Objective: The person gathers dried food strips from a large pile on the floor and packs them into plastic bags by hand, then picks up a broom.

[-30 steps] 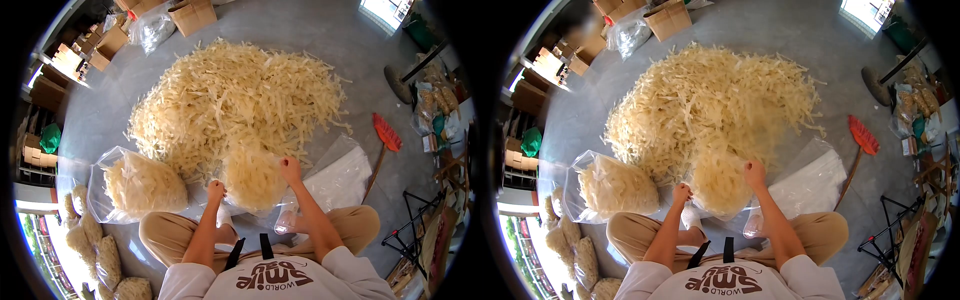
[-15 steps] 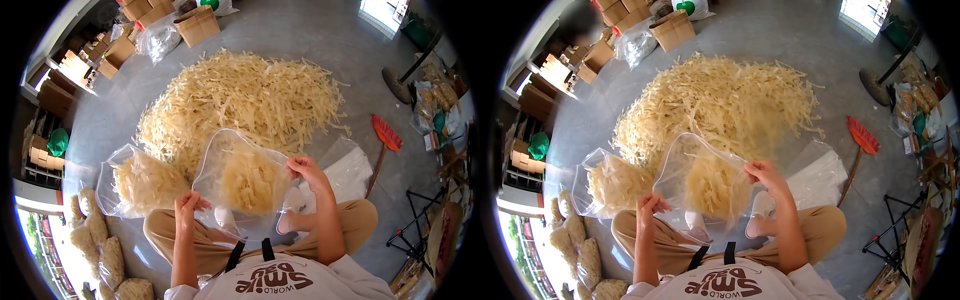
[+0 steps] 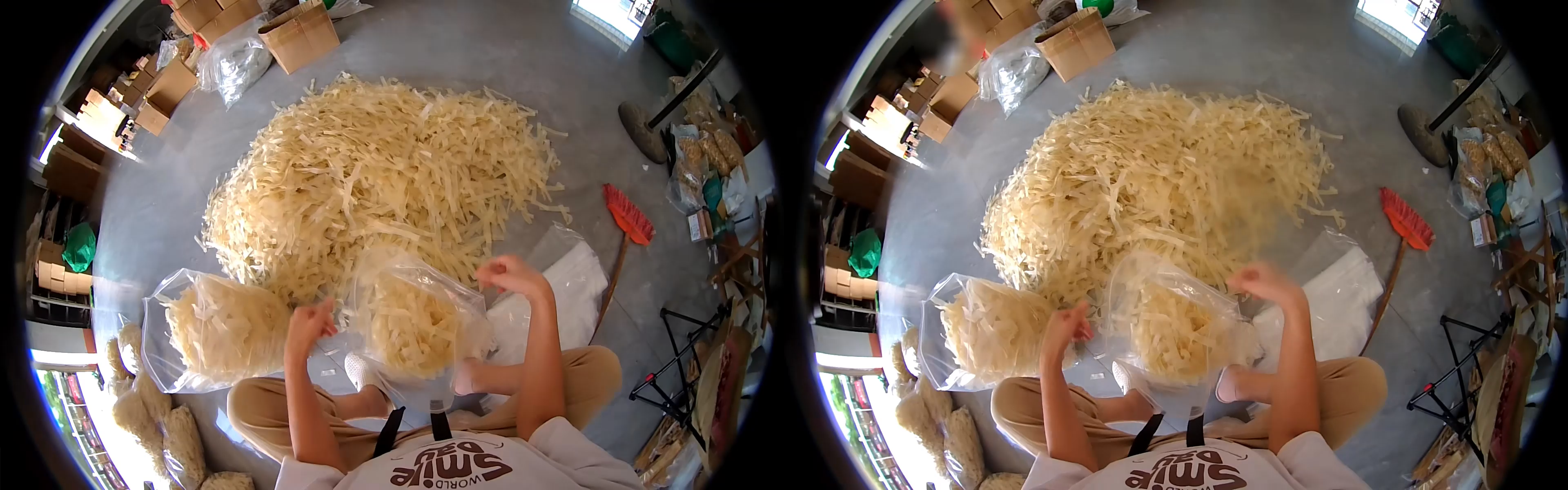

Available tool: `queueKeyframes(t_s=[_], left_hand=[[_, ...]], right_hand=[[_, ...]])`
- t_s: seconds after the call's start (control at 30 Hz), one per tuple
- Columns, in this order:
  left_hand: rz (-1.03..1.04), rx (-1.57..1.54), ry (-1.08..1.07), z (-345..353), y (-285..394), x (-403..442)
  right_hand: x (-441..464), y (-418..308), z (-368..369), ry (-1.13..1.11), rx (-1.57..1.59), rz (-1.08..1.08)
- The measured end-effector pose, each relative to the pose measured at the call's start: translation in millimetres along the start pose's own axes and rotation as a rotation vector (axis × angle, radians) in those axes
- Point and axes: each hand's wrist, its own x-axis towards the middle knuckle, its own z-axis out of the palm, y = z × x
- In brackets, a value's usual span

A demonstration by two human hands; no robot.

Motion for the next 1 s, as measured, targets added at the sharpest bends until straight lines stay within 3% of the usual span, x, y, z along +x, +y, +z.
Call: queueKeyframes(t_s=[0.03,0.1,0.17,0.23,0.3,0.33,0.37,0.4,0.43,0.47,0.57,0.67,0.7,0.73,0.77,0.8,0.83,0.9,0.93,1.0], left_hand=[[-0.008,-0.001,-0.005,-4,-2,22],[-0.062,-0.464,0.066,-4,-29,86],[-0.043,-0.353,0.012,21,-121,167],[-0.025,-0.245,-0.046,34,-162,190],[-0.652,-0.450,0.118,55,-174,186],[-0.664,-0.454,0.118,61,-191,186],[-0.683,-0.339,0.320,67,-207,185],[-0.699,-0.276,0.416,75,-210,187],[-0.716,-0.212,0.510,80,-201,185],[-0.671,-0.126,0.456,86,-190,189],[-0.373,0.054,0.324,113,-136,210],[0.006,0.137,0.169,141,-93,230],[0.153,0.137,0.139,146,-90,234],[0.150,0.139,0.143,145,-84,237],[0.347,0.142,0.021,143,-77,237],[0.544,0.145,-0.102,140,-71,238],[0.544,0.149,-0.098,140,-67,237],[0.441,-0.087,-0.250,142,-61,230],[0.442,-0.086,-0.250,142,-58,227],[0.307,-0.073,-0.347,140,-49,220]], right_hand=[[22,3,-11,0.086,0.090,0.009],[57,13,-14,0.163,0.179,0.023],[88,22,-9,0.407,0.261,0.107],[116,61,-2,0.397,0.277,0.159],[125,88,4,0.399,0.344,0.275],[130,101,6,0.403,0.367,0.313],[136,115,9,0.407,0.390,0.350],[150,143,13,0.550,0.357,0.471],[156,144,16,0.587,0.415,0.456],[162,146,20,0.624,0.473,0.438],[225,154,45,0.369,0.657,0.120],[254,89,63,0.218,0.426,0.107],[240,50,62,0.023,0.408,0.162],[240,36,72,-0.077,0.399,0.186],[240,24,82,-0.178,0.386,0.208],[245,32,102,-0.071,0.422,-0.066],[249,38,118,0.039,0.457,-0.338],[253,40,137,-0.009,0.630,-0.261],[252,39,140,-0.052,0.797,-0.185],[241,30,135,-0.103,0.822,-0.083]])
